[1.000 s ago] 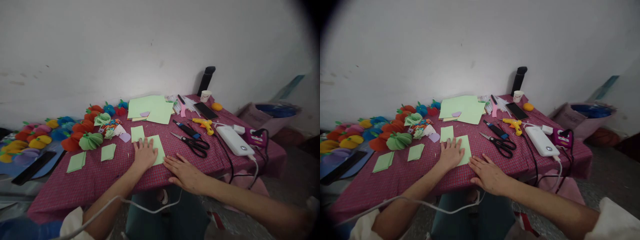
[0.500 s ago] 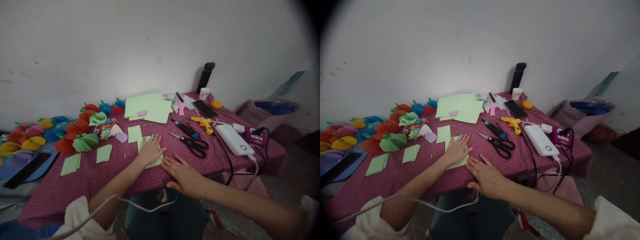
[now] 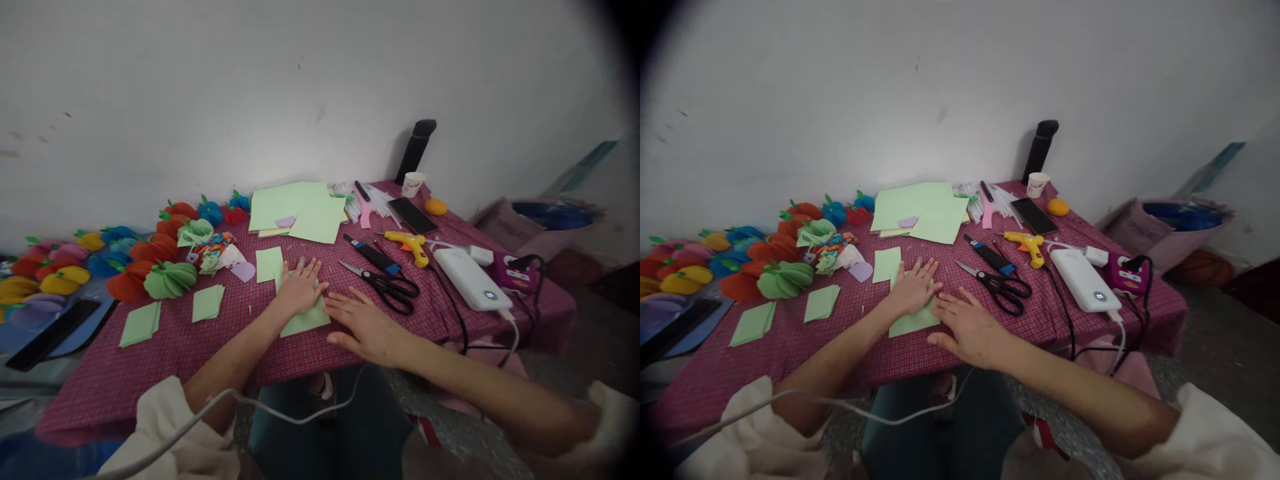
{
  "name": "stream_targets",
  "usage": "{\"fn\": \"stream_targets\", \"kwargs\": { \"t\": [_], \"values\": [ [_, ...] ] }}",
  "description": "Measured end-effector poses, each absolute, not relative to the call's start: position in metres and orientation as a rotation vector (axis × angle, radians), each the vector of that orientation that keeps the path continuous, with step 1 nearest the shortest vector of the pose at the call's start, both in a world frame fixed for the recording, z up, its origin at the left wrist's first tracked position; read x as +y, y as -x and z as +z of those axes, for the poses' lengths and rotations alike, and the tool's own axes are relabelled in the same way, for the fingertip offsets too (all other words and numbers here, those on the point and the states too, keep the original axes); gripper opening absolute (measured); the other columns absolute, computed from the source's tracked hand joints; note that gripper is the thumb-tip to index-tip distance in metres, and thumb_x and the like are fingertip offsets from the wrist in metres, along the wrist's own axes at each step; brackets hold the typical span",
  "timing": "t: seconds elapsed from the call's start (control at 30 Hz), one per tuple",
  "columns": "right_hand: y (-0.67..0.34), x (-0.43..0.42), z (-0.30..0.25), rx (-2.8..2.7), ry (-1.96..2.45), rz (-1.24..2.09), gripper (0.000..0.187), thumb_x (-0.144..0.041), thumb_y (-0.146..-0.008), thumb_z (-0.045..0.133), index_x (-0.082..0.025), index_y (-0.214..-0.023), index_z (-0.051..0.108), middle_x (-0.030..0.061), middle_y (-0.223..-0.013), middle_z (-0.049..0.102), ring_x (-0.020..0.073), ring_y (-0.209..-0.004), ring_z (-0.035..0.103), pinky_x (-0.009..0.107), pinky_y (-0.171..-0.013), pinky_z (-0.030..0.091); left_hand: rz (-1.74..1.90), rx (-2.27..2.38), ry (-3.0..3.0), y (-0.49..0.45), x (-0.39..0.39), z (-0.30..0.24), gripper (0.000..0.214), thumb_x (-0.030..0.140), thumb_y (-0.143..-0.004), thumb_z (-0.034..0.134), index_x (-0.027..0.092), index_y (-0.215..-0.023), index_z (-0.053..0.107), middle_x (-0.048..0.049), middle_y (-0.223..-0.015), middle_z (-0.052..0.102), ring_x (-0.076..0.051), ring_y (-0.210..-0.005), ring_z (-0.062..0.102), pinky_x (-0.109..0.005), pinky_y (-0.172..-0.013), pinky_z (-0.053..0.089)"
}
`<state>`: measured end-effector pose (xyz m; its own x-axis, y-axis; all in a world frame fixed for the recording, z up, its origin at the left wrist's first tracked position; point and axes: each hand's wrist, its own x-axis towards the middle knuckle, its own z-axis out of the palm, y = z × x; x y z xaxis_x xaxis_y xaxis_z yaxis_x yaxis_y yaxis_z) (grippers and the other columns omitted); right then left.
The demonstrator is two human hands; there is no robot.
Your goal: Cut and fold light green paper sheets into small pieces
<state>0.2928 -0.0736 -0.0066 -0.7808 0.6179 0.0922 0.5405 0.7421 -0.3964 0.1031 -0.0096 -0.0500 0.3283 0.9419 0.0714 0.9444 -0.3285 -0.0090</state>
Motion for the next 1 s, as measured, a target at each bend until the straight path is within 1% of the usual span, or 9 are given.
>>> {"fn": "stream_targets", "kwargs": {
  "t": [0.23, 0.47, 0.53, 0.6, 0.67, 0.73, 0.83, 0.9, 1.0],
  "values": [
    [-0.286, -0.077, -0.036, -2.764, 0.912, 0.464, 0.067, -0.058, -0.081, 0.034, -0.012, -0.13, 0.037, 0.0137, -0.135, 0.037, 0.023, -0.128, 0.024, 0.043, -0.106, 0.01, -0.095, -1.809, 2.534, -0.1, -0.006, -0.052, 0.063, 0.057, -0.083, 0.013, 0.025, -0.137, 0.016, -0.0007, -0.143, 0.022, -0.029, -0.131, 0.011, -0.057, -0.101, 0.0],
    [-0.301, -0.093, -0.022, -2.776, 0.865, 0.562, 0.065, -0.058, -0.08, 0.038, -0.016, -0.129, 0.039, 0.0127, -0.133, 0.039, 0.0245, -0.125, 0.029, 0.046, -0.105, 0.011, -0.182, -1.86, 2.441, -0.104, 0.0, -0.05, 0.065, 0.058, -0.083, 0.014, 0.022, -0.136, 0.024, -0.0023, -0.141, 0.027, -0.031, -0.13, 0.012, -0.056, -0.101, 0.0],
    [-0.304, -0.089, -0.013, -2.764, 0.821, 0.629, 0.056, -0.054, -0.081, 0.04, -0.019, -0.124, 0.045, 0.0105, -0.128, 0.047, 0.0233, -0.121, 0.036, 0.045, -0.103, 0.016, -0.27, -1.835, 2.373, -0.104, -0.001, -0.043, 0.064, 0.057, -0.083, 0.017, 0.021, -0.135, 0.025, -0.0034, -0.14, 0.028, -0.03, -0.13, 0.013, -0.054, -0.102, 0.001],
    [-0.305, -0.076, -0.005, -2.697, 0.82, 0.704, 0.047, -0.047, -0.083, 0.042, -0.02, -0.12, 0.05, 0.0085, -0.12, 0.054, 0.0204, -0.114, 0.045, 0.039, -0.099, 0.027, -0.393, -1.826, 2.274, -0.099, -0.003, -0.034, 0.059, 0.052, -0.085, 0.019, 0.022, -0.136, 0.024, -0.0046, -0.141, 0.028, -0.028, -0.13, 0.016, -0.052, -0.103, 0.003],
    [-0.301, -0.056, -0.001, -2.557, 0.918, 0.736, 0.043, -0.04, -0.082, 0.045, -0.018, -0.119, 0.05, 0.0085, -0.115, 0.057, 0.0182, -0.104, 0.052, 0.032, -0.09, 0.038, -0.522, -1.888, 2.12, -0.089, -0.005, -0.024, 0.053, 0.044, -0.088, 0.02, 0.022, -0.136, 0.022, -0.0062, -0.14, 0.029, -0.026, -0.128, 0.02, -0.051, -0.102, 0.007],
    [-0.291, -0.029, 0.0, -2.417, 1.116, 0.749, 0.042, -0.037, -0.08, 0.049, -0.018, -0.118, 0.05, 0.0073, -0.103, 0.062, 0.0176, -0.092, 0.057, 0.03, -0.081, 0.042, -0.624, -1.968, 1.954, -0.077, -0.009, -0.016, 0.05, 0.035, -0.088, 0.025, 0.02, -0.135, 0.023, -0.0088, -0.138, 0.033, -0.027, -0.127, 0.023, -0.051, -0.101, 0.011],
    [-0.267, 0.015, -0.002, -2.322, 1.345, 0.796, 0.044, -0.036, -0.079, 0.05, -0.015, -0.118, 0.048, 0.0059, -0.096, 0.065, 0.0154, -0.085, 0.059, 0.026, -0.076, 0.043, -0.604, -1.97, 1.98, -0.067, -0.022, -0.011, 0.045, 0.02, -0.081, 0.036, 0.016, -0.126, 0.038, -0.0113, -0.123, 0.047, -0.026, -0.117, 0.036, -0.046, -0.098, 0.021],
    [-0.248, 0.038, -0.002, -2.369, 1.511, 0.74, 0.044, -0.038, -0.079, 0.048, -0.014, -0.117, 0.049, 0.0071, -0.104, 0.062, 0.0149, -0.089, 0.058, 0.023, -0.076, 0.042, -0.451, -1.897, 2.197, -0.069, -0.036, -0.014, 0.033, 0.016, -0.077, 0.04, 0.017, -0.107, 0.053, -0.0096, -0.103, 0.056, -0.024, -0.101, 0.046, -0.041, -0.09, 0.031],
    [-0.224, 0.058, 0.002, -2.414, 1.613, 0.741, 0.034, -0.036, -0.077, 0.051, -0.013, -0.098, 0.061, 0.0095, -0.095, 0.065, 0.0176, -0.084, 0.06, 0.023, -0.07, 0.043, -0.263, -1.725, 2.416, -0.082, -0.058, -0.022, 0.023, 0.015, -0.075, 0.044, 0.018, -0.095, 0.056, -0.0081, -0.091, 0.056, -0.023, -0.094, 0.047, -0.039, -0.085, 0.033]
  ]
}}
